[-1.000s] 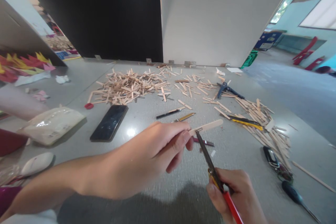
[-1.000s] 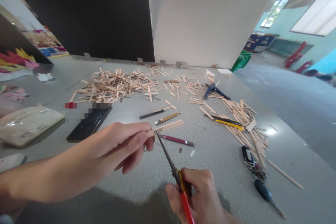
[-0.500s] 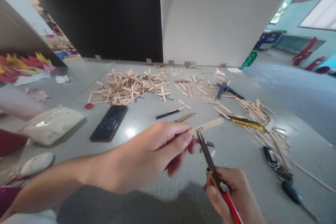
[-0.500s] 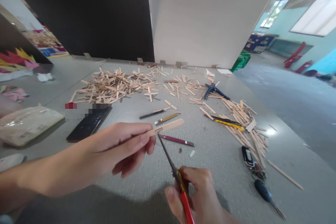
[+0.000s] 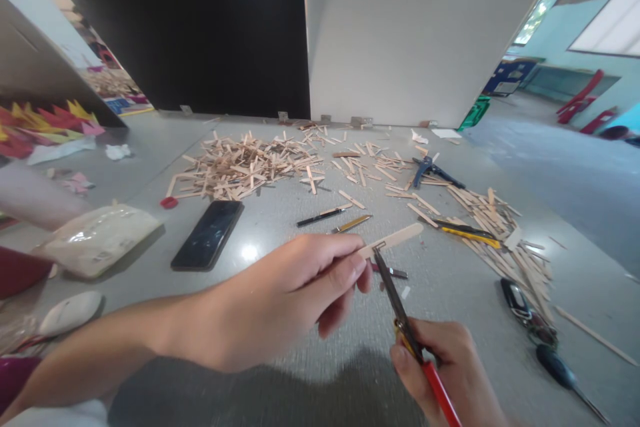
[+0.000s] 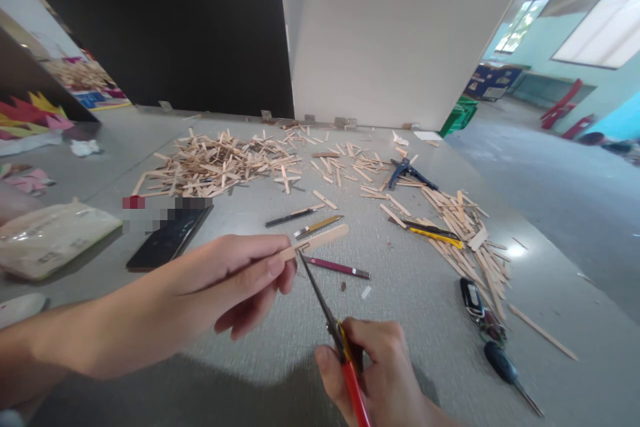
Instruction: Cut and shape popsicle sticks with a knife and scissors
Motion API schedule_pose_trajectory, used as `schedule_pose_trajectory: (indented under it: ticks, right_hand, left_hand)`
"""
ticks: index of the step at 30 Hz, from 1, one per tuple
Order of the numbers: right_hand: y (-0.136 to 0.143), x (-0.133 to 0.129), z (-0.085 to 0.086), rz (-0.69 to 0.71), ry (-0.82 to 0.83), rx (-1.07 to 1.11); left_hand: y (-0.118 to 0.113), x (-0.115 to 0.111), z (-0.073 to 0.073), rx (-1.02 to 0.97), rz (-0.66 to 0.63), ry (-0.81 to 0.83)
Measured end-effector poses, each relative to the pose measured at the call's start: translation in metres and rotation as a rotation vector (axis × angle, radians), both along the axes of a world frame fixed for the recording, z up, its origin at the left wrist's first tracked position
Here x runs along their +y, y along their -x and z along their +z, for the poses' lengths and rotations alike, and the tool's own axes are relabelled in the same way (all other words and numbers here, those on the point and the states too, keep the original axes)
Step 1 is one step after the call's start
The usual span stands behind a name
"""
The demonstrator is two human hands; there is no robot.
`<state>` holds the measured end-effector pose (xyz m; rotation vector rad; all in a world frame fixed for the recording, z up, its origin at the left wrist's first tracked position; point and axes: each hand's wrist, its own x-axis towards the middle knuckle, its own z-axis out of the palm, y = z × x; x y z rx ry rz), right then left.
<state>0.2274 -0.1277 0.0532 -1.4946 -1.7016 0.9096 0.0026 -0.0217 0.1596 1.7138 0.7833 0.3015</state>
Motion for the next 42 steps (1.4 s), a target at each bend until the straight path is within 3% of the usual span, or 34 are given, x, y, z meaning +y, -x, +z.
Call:
schedule_pose_trajectory:
  ticks: [6,13,24,30,32,34,38,42]
  right_hand:
    - [0.002,-0.001,-0.001,-0.02,-0.114,-0.047]
    - [0.006,-0.003,-0.003,-0.05,-0.224,-0.134]
    - [-0.007,0.006,-0.014,0.038,-0.509,-0.233]
    - [-0.008,0.004,-0.017,0.019,-0.473,-0.215]
    - [-0.009,0.004,-0.015,0.013,-0.452,-0.225]
    - [-0.009,0.005,-0.013,0.033,-0.463,-0.231]
    - [-0.009,0.007,-0.011,0.083,-0.493,-0.303]
    - [-0.005,0.006,-0.011,0.122,-0.407,-0.325]
  left_hand:
    - [0.003,0.005,0.0,-0.027,-0.007,0.008]
    - [0.003,0.009,-0.003,-0.021,0.089,-0.005]
    - [0.001,0.006,-0.006,-0.345,-0.072,0.327]
    - [-0.006,0.001,-0.011,-0.426,-0.12,0.433]
    - [-0.004,0.003,-0.009,-0.404,-0.158,0.394]
    - [0.001,0.007,-0.004,-0.334,-0.146,0.253]
    - [0.008,0.014,0.001,-0.219,0.048,-0.091]
    - [0.003,0.017,-0.004,-0.162,0.126,-0.095]
